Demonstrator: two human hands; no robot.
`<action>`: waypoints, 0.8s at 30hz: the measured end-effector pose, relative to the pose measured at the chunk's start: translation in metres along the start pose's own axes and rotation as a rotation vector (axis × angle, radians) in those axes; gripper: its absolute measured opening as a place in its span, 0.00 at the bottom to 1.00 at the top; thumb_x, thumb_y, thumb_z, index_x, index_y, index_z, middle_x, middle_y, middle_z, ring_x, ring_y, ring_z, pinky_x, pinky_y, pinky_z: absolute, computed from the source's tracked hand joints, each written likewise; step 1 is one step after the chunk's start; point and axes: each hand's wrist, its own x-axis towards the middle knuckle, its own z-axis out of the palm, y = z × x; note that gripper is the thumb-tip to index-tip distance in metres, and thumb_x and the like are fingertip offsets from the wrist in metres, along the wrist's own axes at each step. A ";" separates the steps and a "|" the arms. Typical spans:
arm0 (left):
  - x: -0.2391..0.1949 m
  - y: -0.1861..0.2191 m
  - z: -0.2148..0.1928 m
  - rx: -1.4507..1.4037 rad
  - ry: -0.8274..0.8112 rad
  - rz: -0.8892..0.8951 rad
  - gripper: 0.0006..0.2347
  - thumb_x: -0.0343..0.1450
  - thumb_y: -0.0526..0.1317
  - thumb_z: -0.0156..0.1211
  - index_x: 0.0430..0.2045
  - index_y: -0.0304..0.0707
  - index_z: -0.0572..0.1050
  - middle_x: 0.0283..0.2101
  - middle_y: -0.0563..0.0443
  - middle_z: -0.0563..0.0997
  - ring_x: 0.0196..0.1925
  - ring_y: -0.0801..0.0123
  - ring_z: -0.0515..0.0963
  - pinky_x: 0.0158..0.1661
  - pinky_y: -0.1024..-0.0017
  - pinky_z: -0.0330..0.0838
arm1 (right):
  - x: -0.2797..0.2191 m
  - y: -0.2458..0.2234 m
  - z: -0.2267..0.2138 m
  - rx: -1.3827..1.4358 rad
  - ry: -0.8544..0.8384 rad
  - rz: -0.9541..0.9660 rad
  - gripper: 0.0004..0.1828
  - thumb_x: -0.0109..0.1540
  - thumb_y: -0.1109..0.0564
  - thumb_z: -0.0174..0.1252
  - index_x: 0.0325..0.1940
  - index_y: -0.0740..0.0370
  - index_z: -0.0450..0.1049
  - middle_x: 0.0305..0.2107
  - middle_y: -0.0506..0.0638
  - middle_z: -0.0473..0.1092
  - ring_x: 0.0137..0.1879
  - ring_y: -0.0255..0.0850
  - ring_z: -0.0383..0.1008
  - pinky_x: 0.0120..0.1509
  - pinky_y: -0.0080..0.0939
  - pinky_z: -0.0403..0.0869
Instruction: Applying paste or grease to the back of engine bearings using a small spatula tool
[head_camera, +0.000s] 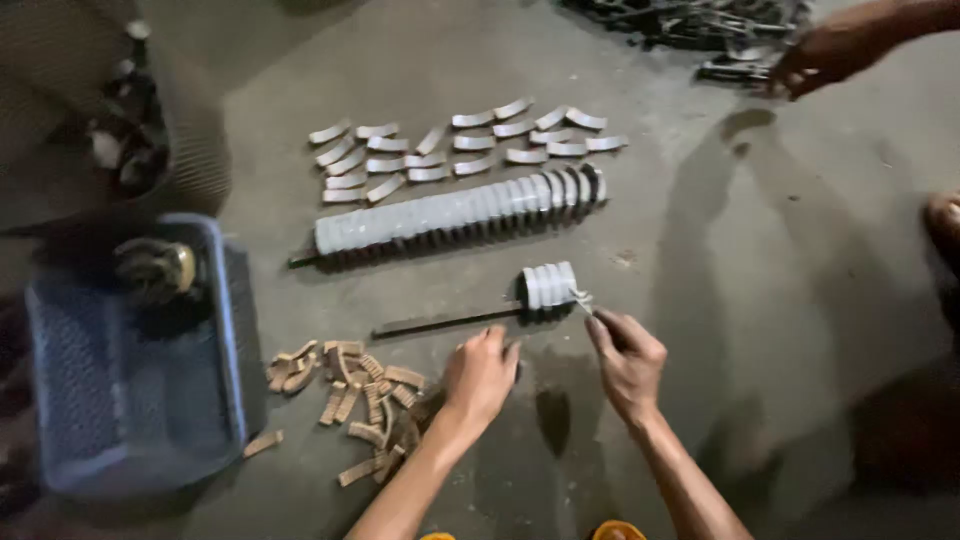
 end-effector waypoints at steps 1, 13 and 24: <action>-0.017 -0.008 -0.018 -0.002 0.008 -0.015 0.13 0.72 0.49 0.58 0.40 0.38 0.77 0.35 0.39 0.84 0.38 0.39 0.85 0.37 0.47 0.80 | -0.001 -0.008 -0.001 0.006 -0.016 -0.005 0.04 0.62 0.59 0.68 0.41 0.59 0.84 0.27 0.57 0.79 0.33 0.46 0.81 0.39 0.41 0.76; -0.115 -0.219 -0.154 -0.208 0.737 -0.026 0.07 0.67 0.29 0.66 0.37 0.31 0.81 0.34 0.46 0.86 0.18 0.77 0.76 0.13 0.84 0.69 | -0.076 -0.010 0.017 -0.483 -0.287 -0.227 0.12 0.56 0.61 0.71 0.41 0.68 0.82 0.32 0.55 0.79 0.24 0.41 0.73 0.31 0.41 0.72; 0.026 -0.313 -0.224 -0.029 0.935 -0.373 0.18 0.62 0.49 0.79 0.28 0.30 0.82 0.26 0.39 0.83 0.22 0.48 0.80 0.28 0.57 0.75 | -0.090 -0.063 0.038 -0.537 -0.404 -0.247 0.14 0.55 0.61 0.68 0.45 0.53 0.83 0.30 0.41 0.77 0.24 0.33 0.70 0.28 0.35 0.69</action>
